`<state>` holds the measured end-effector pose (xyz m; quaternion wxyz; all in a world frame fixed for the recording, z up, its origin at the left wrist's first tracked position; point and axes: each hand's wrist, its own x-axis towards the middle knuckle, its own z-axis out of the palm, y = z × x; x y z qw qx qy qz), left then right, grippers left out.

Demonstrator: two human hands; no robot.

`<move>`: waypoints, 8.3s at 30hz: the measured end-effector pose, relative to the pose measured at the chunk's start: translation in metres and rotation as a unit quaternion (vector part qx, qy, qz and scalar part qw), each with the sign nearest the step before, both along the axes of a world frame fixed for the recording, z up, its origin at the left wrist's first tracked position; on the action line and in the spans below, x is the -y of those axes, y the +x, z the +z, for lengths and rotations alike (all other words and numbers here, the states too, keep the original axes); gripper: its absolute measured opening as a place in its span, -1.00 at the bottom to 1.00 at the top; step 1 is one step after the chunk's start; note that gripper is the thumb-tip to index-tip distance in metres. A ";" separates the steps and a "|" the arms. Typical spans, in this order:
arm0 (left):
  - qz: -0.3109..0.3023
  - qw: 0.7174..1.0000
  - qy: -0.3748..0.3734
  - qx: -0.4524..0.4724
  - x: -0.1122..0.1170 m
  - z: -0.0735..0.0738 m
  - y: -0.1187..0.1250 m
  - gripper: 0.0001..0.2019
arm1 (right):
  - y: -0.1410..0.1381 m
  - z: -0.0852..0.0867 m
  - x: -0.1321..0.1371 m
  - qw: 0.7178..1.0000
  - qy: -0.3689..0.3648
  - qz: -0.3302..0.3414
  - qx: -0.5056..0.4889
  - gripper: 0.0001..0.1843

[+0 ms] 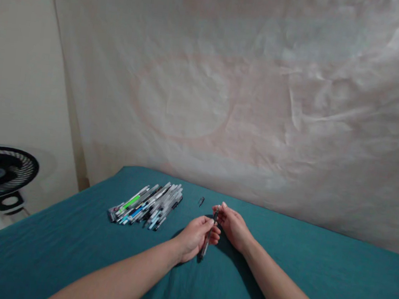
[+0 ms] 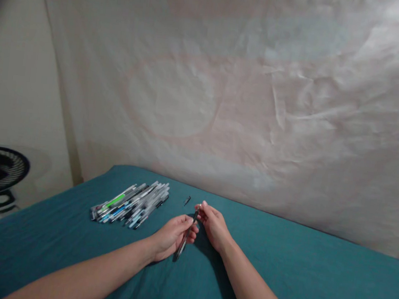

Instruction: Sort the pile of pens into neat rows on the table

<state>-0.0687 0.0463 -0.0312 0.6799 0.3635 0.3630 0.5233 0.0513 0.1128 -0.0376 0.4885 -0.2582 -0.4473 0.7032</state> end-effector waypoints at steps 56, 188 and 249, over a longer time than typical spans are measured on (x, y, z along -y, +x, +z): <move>0.096 0.995 0.018 0.009 -0.001 -0.002 -0.002 -0.81 | 0.001 0.002 0.010 0.990 0.082 0.023 0.109 -0.72; 0.213 0.882 0.179 -0.380 -0.077 0.006 -0.059 -0.62 | 0.002 0.010 0.015 0.967 0.137 0.107 0.187 -0.69; 0.165 0.638 0.169 -0.733 -0.053 -0.001 -0.056 -0.69 | -0.030 0.006 0.013 0.870 0.309 -0.090 0.373 -0.80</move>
